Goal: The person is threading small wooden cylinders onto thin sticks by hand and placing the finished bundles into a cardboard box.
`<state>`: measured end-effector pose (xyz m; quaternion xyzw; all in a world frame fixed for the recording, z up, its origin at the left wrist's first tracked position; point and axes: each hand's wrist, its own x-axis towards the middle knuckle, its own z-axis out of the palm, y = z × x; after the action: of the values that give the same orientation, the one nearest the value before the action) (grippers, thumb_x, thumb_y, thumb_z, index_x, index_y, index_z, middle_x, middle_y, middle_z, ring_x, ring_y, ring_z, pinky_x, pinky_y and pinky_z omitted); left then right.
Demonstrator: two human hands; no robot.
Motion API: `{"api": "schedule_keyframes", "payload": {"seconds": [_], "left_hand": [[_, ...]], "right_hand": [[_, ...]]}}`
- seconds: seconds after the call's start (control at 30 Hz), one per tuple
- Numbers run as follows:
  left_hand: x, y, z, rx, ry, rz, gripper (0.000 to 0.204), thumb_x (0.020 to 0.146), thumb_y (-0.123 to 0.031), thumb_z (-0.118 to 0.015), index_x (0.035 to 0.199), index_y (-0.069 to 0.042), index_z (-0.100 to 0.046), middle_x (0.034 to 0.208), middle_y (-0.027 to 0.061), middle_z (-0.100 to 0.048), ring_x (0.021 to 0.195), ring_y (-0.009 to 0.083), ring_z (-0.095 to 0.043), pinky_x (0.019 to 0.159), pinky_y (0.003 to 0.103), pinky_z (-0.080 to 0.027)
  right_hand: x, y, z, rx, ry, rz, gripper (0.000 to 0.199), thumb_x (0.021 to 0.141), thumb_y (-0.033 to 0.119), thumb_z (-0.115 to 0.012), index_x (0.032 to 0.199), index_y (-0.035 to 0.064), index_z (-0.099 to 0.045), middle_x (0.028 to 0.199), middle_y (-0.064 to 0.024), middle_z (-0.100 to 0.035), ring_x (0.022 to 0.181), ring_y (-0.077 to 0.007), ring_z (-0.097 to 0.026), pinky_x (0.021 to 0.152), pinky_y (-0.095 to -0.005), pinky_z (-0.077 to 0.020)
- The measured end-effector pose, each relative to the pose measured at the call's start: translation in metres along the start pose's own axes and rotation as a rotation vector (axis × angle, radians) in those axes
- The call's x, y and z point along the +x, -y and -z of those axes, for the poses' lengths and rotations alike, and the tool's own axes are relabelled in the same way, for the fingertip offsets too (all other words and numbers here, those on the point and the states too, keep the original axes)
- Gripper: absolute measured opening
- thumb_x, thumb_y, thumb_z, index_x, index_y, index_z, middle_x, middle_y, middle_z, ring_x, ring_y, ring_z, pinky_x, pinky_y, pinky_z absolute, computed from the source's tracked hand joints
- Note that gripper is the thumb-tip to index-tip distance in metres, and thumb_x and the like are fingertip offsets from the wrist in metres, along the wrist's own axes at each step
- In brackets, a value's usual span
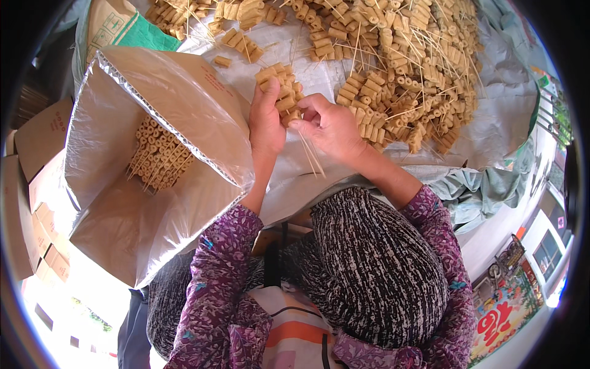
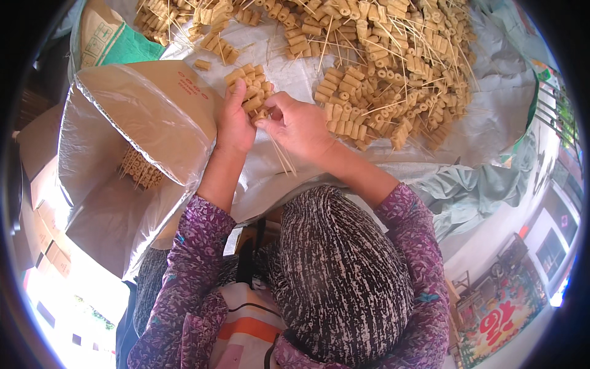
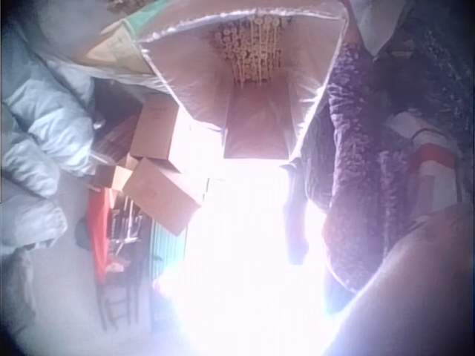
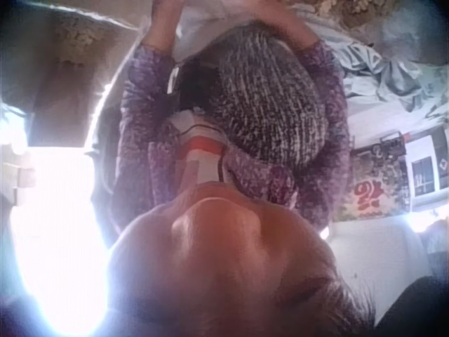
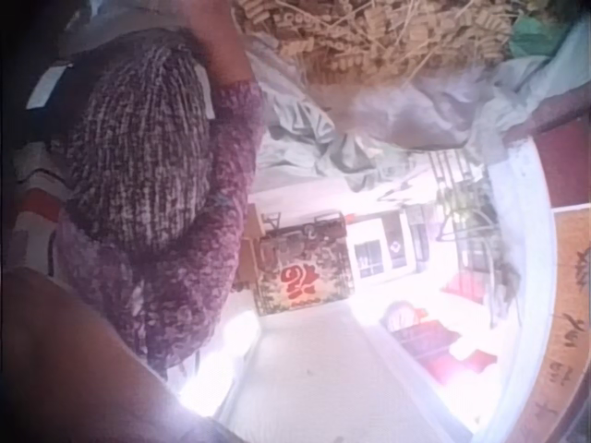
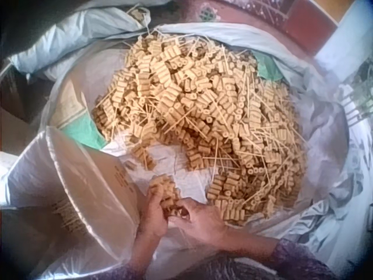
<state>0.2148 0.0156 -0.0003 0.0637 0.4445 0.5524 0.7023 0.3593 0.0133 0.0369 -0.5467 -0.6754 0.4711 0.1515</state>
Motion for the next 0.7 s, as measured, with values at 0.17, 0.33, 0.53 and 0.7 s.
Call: {"api": "schedule_keyframes", "payload": {"seconds": [0.17,0.33,0.53,0.7], "left_hand": [[-0.008,0.004,-0.005,0.003,-0.008,0.013,0.039,0.101,-0.032,-0.046,0.129,-0.005,-0.046,0.117,0.0119,-0.059,0.103,0.0242,-0.062,0.087,0.038,-0.053],[-0.004,0.009,0.010,-0.148,-0.024,0.102,0.036,0.101,-0.030,-0.047,0.126,-0.004,-0.047,0.117,0.0107,-0.058,0.102,0.0261,-0.061,0.086,0.040,-0.053],[-0.006,0.013,0.019,-0.216,-0.019,0.191,0.037,0.101,-0.031,-0.047,0.127,-0.004,-0.050,0.118,0.0113,-0.060,0.105,0.0247,-0.061,0.089,0.039,-0.052],[-0.006,0.007,0.012,-0.207,-0.019,0.185,0.036,0.100,-0.030,-0.050,0.128,-0.007,-0.048,0.117,0.0090,-0.059,0.104,0.0213,-0.060,0.087,0.037,-0.052]], "right_hand": [[0.004,-0.013,-0.004,0.691,0.078,-0.276,0.033,0.083,0.013,-0.074,0.108,0.0023,-0.056,0.077,-0.0058,-0.063,0.065,-0.0118,-0.061,0.059,-0.0281,-0.0508],[-0.008,-0.005,-0.006,0.133,-0.082,0.107,0.038,0.078,0.016,-0.076,0.107,0.0032,-0.056,0.076,-0.0085,-0.064,0.062,-0.0231,-0.062,0.056,-0.0354,-0.0492],[-0.006,-0.001,0.009,-0.424,-0.222,0.479,0.052,0.070,0.027,-0.079,0.114,0.0073,-0.058,0.096,-0.0074,-0.065,0.083,-0.0262,-0.064,0.070,-0.0349,-0.0531],[0.007,0.000,0.009,-0.418,-0.293,0.585,0.053,0.065,0.029,-0.077,0.113,0.0116,-0.062,0.102,-0.0032,-0.065,0.094,-0.0244,-0.062,0.076,-0.0354,-0.0521]]}}
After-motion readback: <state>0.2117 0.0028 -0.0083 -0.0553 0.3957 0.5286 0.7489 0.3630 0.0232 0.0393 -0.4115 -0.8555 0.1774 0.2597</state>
